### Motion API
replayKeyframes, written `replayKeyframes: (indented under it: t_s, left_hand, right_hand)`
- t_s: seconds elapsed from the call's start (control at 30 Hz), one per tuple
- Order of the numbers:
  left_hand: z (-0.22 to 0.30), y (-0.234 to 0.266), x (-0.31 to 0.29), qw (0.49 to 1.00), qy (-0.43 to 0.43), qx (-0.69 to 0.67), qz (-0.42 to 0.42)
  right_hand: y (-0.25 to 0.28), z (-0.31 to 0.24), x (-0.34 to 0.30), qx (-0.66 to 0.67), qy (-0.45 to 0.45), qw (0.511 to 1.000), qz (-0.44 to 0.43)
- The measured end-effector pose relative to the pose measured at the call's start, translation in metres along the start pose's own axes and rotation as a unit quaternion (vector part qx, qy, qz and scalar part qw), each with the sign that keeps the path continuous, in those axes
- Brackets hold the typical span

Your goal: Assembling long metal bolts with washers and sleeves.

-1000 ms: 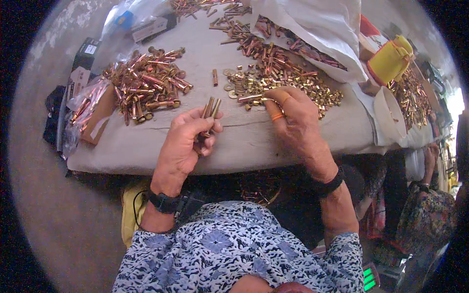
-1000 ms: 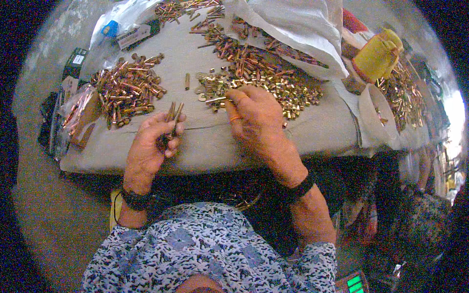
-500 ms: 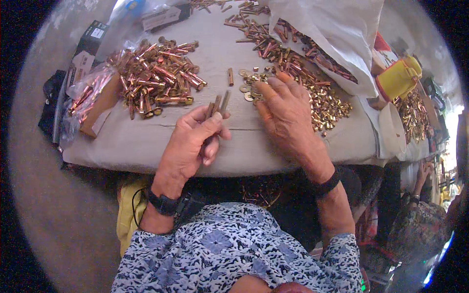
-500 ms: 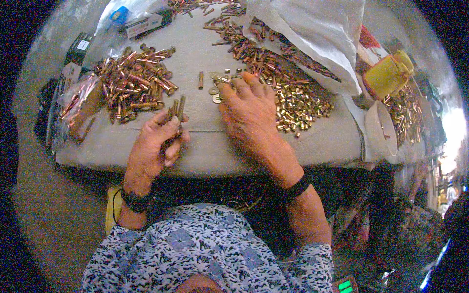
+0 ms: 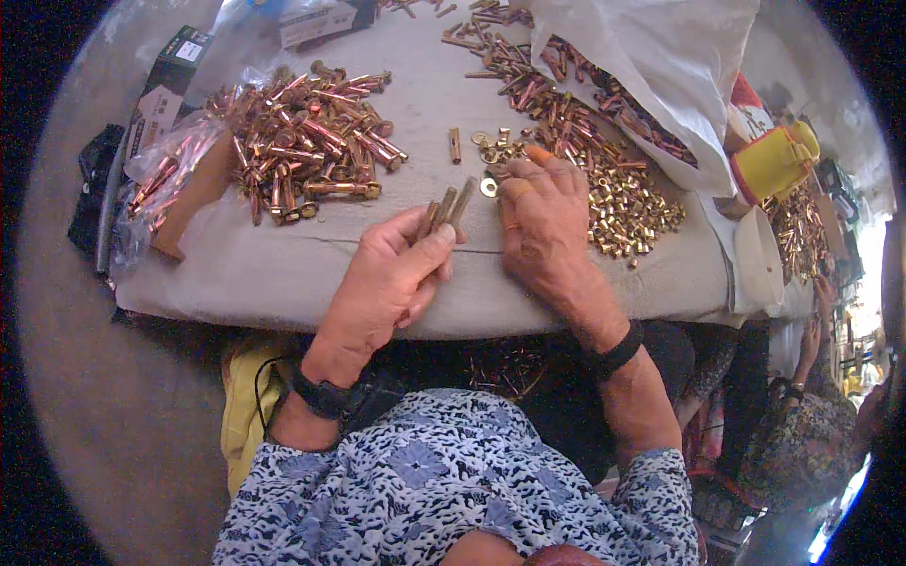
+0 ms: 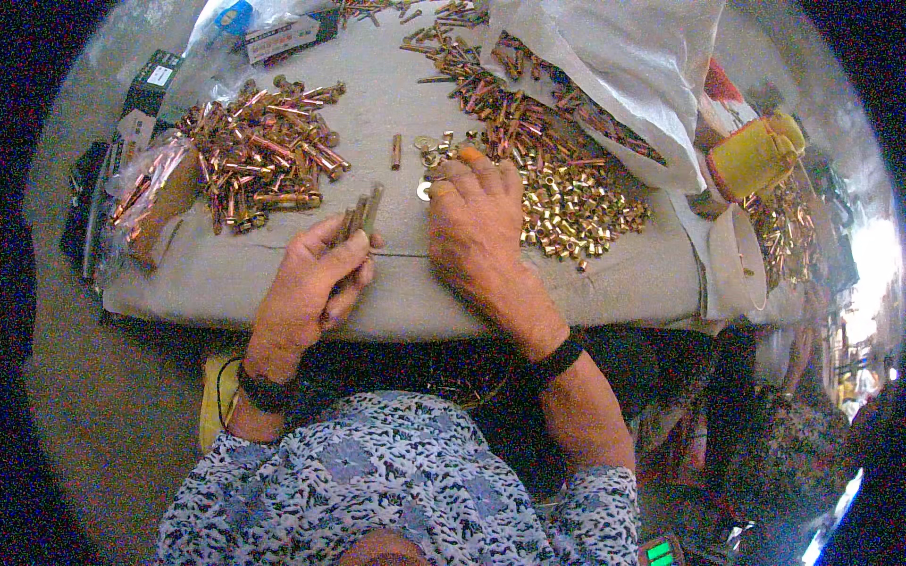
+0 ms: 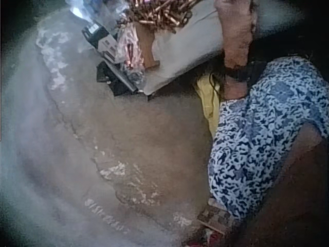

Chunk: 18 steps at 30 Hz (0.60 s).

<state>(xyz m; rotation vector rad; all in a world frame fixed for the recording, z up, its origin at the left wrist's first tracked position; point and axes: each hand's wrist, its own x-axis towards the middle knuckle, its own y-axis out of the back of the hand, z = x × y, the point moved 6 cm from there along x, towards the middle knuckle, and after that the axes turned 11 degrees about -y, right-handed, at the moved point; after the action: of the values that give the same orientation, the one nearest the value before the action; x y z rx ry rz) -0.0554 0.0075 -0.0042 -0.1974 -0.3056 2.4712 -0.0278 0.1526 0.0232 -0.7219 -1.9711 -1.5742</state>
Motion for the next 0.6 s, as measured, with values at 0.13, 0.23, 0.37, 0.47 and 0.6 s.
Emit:
replayKeyframes:
  t_s: [0.13,0.23,0.37,0.47,0.6]
  left_hand:
    - [-0.001,-0.004,-0.002,0.993,0.013,0.119,0.011]
    - [-0.01,-0.005,0.002,0.973,-0.061,0.224,0.01]
    - [-0.008,-0.008,0.001,0.957,-0.058,0.284,0.017]
    - [-0.006,-0.008,0.001,0.956,-0.055,0.287,0.023]
    - [-0.005,-0.009,0.001,0.939,-0.082,0.335,-0.004]
  right_hand:
    - [0.018,0.0,0.002,0.03,-0.094,0.995,-0.003]
    - [0.028,0.001,-0.003,0.154,-0.067,0.985,0.045]
    - [0.031,-0.001,-0.011,0.276,-0.124,0.953,0.013]
    - [0.032,-0.004,-0.017,0.289,-0.13,0.948,-0.01]
    - [0.028,-0.004,-0.023,0.248,-0.129,0.96,-0.021]
